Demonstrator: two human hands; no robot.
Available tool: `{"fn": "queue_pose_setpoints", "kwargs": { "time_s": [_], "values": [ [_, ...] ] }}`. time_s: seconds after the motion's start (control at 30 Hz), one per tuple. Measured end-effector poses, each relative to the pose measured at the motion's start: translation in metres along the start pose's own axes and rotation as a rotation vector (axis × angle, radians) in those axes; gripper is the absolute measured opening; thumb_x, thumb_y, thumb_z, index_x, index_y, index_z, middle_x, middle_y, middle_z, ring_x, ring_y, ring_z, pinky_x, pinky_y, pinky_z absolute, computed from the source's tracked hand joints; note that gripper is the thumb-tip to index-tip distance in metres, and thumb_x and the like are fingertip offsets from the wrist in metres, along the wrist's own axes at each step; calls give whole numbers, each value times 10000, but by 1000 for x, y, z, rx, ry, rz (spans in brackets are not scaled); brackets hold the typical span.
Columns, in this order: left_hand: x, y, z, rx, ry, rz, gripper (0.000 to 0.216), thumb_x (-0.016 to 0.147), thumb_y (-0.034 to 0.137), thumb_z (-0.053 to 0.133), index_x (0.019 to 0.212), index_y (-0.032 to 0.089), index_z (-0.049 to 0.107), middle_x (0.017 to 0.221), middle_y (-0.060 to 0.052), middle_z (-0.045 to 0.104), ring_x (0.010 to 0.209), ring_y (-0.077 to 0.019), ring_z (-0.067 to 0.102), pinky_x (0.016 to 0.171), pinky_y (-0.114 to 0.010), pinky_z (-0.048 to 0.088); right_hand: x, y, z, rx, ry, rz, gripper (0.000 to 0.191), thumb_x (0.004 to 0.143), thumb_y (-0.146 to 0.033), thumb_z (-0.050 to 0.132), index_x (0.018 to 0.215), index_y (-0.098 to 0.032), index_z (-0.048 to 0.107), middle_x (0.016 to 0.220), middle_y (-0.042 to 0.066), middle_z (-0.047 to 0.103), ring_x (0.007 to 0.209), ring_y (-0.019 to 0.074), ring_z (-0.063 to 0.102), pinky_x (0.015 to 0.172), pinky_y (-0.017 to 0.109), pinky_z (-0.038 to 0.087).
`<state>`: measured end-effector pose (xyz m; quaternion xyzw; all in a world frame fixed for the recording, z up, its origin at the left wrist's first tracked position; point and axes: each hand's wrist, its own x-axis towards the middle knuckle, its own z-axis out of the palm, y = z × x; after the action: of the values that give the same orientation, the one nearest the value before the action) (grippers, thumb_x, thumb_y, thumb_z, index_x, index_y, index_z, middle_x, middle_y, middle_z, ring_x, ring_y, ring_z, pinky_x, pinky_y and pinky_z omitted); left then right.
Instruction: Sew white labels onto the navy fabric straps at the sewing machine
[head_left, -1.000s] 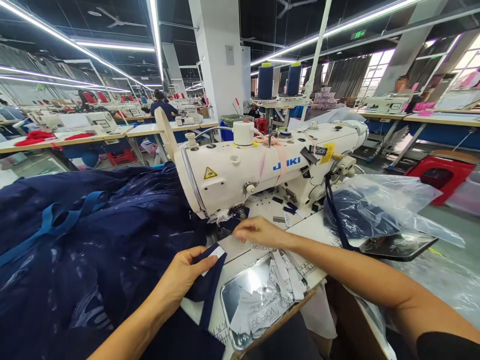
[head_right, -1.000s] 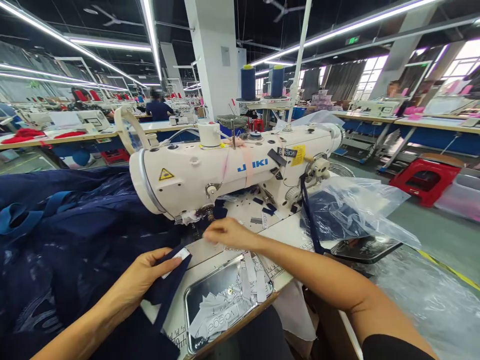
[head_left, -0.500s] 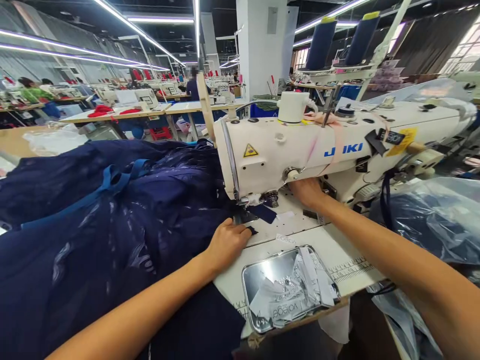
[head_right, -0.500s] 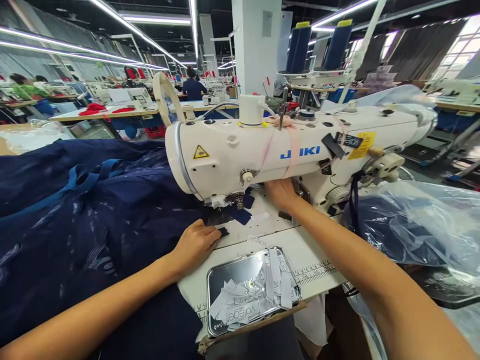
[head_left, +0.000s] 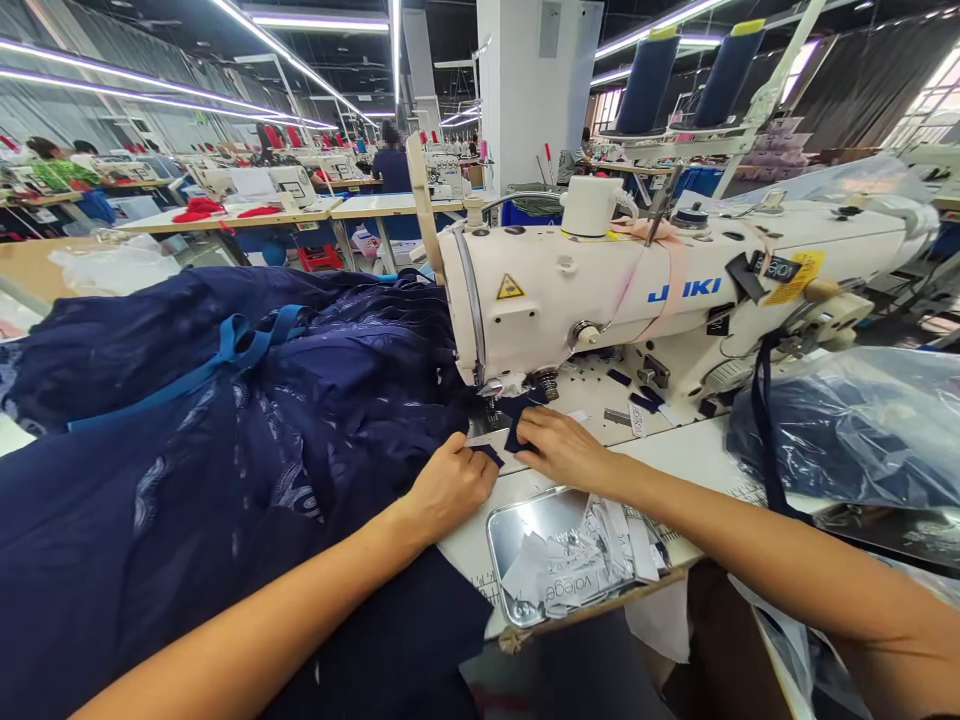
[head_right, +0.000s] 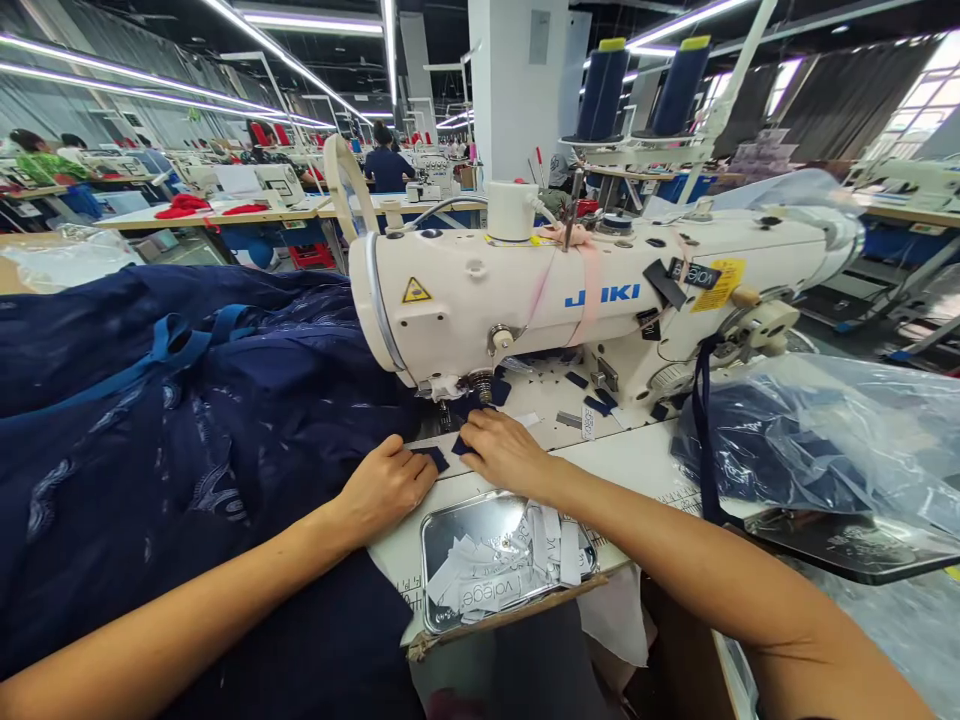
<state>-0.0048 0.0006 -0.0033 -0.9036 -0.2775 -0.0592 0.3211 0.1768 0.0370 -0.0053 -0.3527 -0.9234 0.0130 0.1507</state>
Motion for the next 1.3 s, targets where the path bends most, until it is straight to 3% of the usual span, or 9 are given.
{"fn": "queue_pose_setpoints", "kwargs": {
  "time_s": [0.13,0.3,0.4,0.63,0.83,1.13,1.23,1.3],
  "values": [
    [-7,0,1,-5,50,-3,264,765,-6,368,592,133,512,524,-30,547,433,-148,482,556,-306,291,-1,13,-2,166,5,-20,56,799,-152,549,744,-144,556,785,33,529,735,142,488,680,252,397],
    [-6,0,5,-7,109,-43,272,788,2,360,591,138,490,487,-12,519,424,-138,468,556,-295,303,6,3,3,-49,60,-69,119,810,-152,506,704,-138,559,780,54,547,759,177,471,740,323,360],
    [-6,0,6,-10,129,-63,287,808,3,336,606,137,490,479,-2,509,423,-130,464,556,-288,309,13,-5,7,-61,71,-42,112,794,-126,482,712,-127,559,800,65,546,753,177,478,738,321,362],
    [-6,-1,9,3,211,-95,299,852,20,278,778,78,562,498,-2,526,440,-124,482,563,-284,329,22,-2,11,288,9,133,176,781,-93,473,616,-151,496,800,25,528,673,115,488,662,243,381],
    [0,1,12,7,155,-98,301,847,22,288,780,73,577,498,-10,530,445,-132,487,557,-288,332,24,0,14,408,32,220,229,758,-99,505,546,-158,439,796,11,541,660,106,497,629,235,363],
    [2,1,10,-30,109,-109,255,808,16,358,704,92,579,498,-11,537,442,-139,499,544,-294,318,19,2,12,391,43,147,100,745,-77,523,698,-145,581,791,7,555,604,94,485,607,237,390],
    [2,2,12,-77,78,-121,231,798,23,382,692,93,575,510,-14,545,450,-138,503,547,-297,322,12,0,9,411,35,78,168,738,-63,544,861,-146,624,881,28,580,746,123,534,709,256,435],
    [3,2,12,-122,53,-138,208,786,30,409,677,97,573,511,-11,546,452,-135,500,544,-298,326,7,-7,8,278,16,15,221,754,-51,519,930,-133,624,935,60,579,854,168,523,769,302,444]
  ]
}}
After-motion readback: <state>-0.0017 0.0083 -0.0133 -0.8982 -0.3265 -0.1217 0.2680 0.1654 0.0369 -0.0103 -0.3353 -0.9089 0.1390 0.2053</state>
